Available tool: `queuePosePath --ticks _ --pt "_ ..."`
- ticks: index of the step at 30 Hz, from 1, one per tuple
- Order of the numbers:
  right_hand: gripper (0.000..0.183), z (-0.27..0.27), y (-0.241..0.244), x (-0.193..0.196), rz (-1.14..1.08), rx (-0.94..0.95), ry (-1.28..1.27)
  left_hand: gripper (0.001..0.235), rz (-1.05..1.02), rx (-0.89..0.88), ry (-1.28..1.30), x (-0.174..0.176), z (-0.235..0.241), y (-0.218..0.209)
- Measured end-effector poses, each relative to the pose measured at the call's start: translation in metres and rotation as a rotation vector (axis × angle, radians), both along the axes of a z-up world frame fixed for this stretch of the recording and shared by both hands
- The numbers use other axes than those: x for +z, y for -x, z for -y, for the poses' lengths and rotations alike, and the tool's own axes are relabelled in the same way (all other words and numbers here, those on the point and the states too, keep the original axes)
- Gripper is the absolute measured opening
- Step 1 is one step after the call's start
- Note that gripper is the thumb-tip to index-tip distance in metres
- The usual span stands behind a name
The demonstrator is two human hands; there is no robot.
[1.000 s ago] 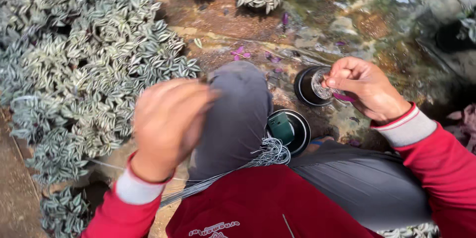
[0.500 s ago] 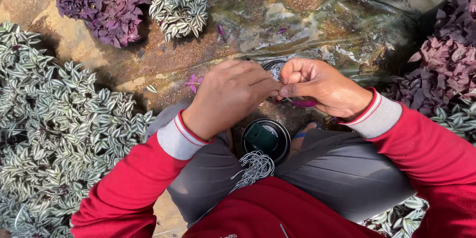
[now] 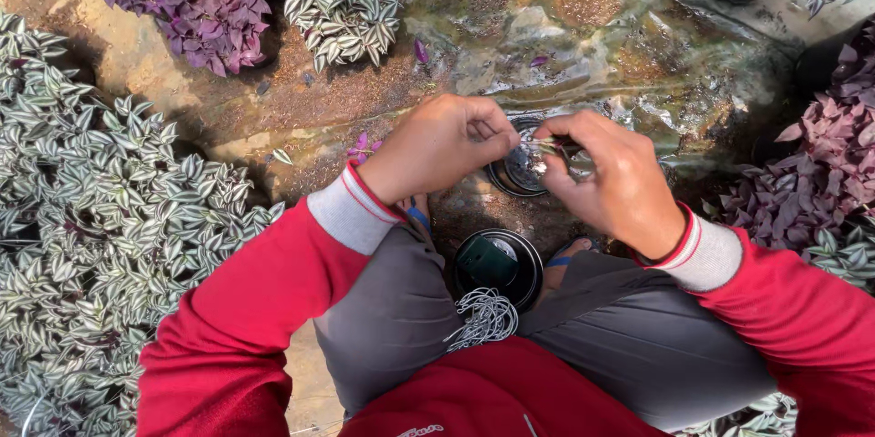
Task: The person attaches metal wire hangers to the rims of small plastic pots containing plants and secures them with white string while sitting on the ground.
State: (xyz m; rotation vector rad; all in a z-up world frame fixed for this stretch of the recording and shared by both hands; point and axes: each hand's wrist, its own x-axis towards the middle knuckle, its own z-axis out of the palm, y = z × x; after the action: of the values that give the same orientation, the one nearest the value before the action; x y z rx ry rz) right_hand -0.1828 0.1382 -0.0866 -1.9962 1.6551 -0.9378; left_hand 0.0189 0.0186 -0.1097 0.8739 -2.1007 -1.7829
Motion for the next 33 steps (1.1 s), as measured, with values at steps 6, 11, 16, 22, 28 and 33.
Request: queuePosePath --ticks 6,11,16,22,28,33 --pt "0.017 0.002 0.022 0.006 -0.042 -0.059 -0.028 0.026 -0.052 -0.194 -0.103 -0.126 0.034 -0.025" --pt "0.021 -0.018 0.055 -0.001 0.176 -0.342 -0.236 0.025 0.180 0.206 -0.389 -0.273 0.065 -0.074" --pt "0.018 -0.042 0.088 -0.037 0.458 -0.369 -0.253 0.042 -0.453 0.996 -0.582 -0.337 0.131 -0.098" --pt "0.011 -0.062 0.114 -0.068 0.450 -0.436 -0.345 0.027 -0.441 1.185 -0.560 -0.336 0.151 -0.094" --pt "0.013 -0.058 0.124 -0.078 0.487 -0.482 -0.326 0.039 -0.390 1.238 -0.571 -0.351 0.154 -0.094" --pt "0.014 -0.069 0.146 -0.093 0.400 -0.535 -0.401 0.040 -0.465 1.187 -0.531 -0.369 0.170 -0.107"
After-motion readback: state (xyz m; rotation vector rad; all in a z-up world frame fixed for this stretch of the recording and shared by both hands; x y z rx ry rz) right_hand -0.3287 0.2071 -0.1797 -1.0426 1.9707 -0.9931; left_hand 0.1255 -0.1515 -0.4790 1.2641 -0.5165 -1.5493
